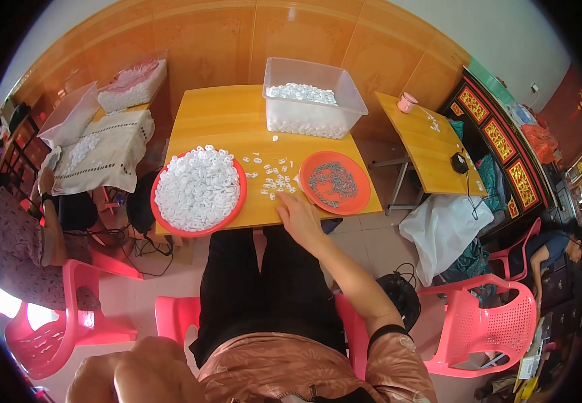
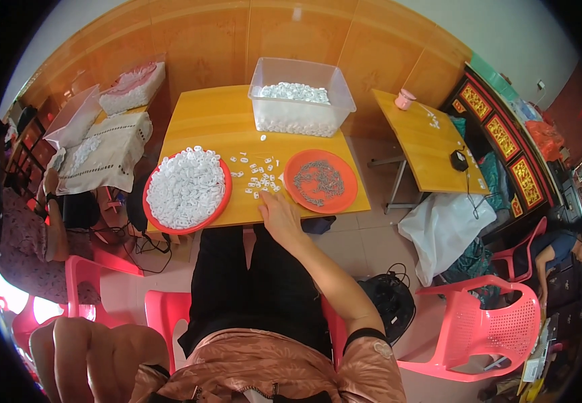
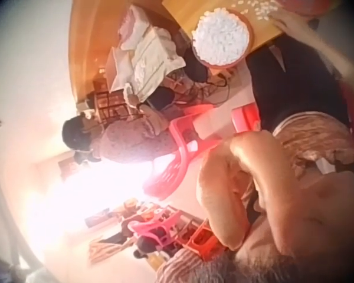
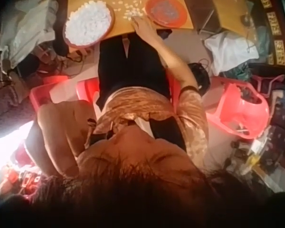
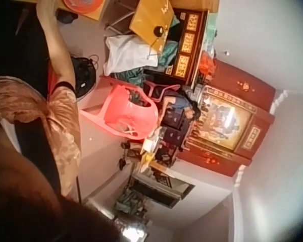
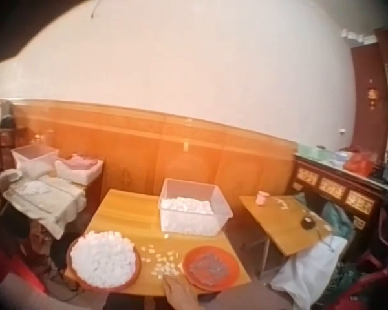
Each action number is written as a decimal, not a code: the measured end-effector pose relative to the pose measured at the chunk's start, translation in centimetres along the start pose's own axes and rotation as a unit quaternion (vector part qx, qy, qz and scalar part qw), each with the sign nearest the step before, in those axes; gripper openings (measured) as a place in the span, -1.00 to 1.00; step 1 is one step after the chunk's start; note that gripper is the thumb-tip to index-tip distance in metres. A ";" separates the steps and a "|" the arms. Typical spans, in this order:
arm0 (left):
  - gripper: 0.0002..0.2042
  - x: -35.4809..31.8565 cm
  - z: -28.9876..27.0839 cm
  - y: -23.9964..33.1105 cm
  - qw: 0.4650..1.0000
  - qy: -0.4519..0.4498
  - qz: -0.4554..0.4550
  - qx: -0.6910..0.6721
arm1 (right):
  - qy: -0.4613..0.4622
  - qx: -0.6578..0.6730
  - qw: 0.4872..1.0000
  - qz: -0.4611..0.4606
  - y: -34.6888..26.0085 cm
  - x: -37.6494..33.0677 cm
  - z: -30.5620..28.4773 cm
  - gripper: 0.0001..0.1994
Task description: Assembling small white plastic components into larger units by hand.
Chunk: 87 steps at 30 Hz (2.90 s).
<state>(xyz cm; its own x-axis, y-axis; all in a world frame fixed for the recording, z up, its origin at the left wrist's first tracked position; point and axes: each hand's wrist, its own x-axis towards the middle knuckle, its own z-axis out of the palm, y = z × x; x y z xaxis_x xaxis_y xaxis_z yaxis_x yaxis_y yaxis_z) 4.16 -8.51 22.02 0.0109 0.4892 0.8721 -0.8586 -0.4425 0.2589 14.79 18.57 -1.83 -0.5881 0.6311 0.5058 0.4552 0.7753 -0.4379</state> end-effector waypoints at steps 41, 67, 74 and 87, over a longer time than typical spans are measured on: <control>-0.84 -12.4 -14.0 -10.0 0.660 0.358 -0.320 0.577 | -0.061 -0.036 0.993 0.098 7.3 2.2 -7.6 -0.92; -0.89 -12.0 -14.5 -7.6 0.737 0.563 -0.283 0.246 | -0.096 0.261 0.951 0.134 -4.0 1.2 -7.7 -0.91; -0.87 -11.2 -13.7 -7.2 0.738 0.539 -0.247 0.321 | -0.052 0.367 0.928 0.034 -9.6 -1.4 -6.7 -0.89; -0.87 -11.0 -13.3 -7.2 0.730 0.494 -0.243 0.405 | 0.033 0.287 0.955 -0.071 -10.4 -1.8 -6.4 -0.84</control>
<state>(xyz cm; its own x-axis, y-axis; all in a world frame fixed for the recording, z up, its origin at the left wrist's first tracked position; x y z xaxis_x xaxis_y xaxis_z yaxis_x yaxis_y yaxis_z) 3.41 -0.76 5.04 -0.5041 0.8632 -0.0260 -0.2872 -0.1392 0.9477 15.46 9.55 6.55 -0.5640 0.5361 0.6281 -0.0791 0.7220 -0.6873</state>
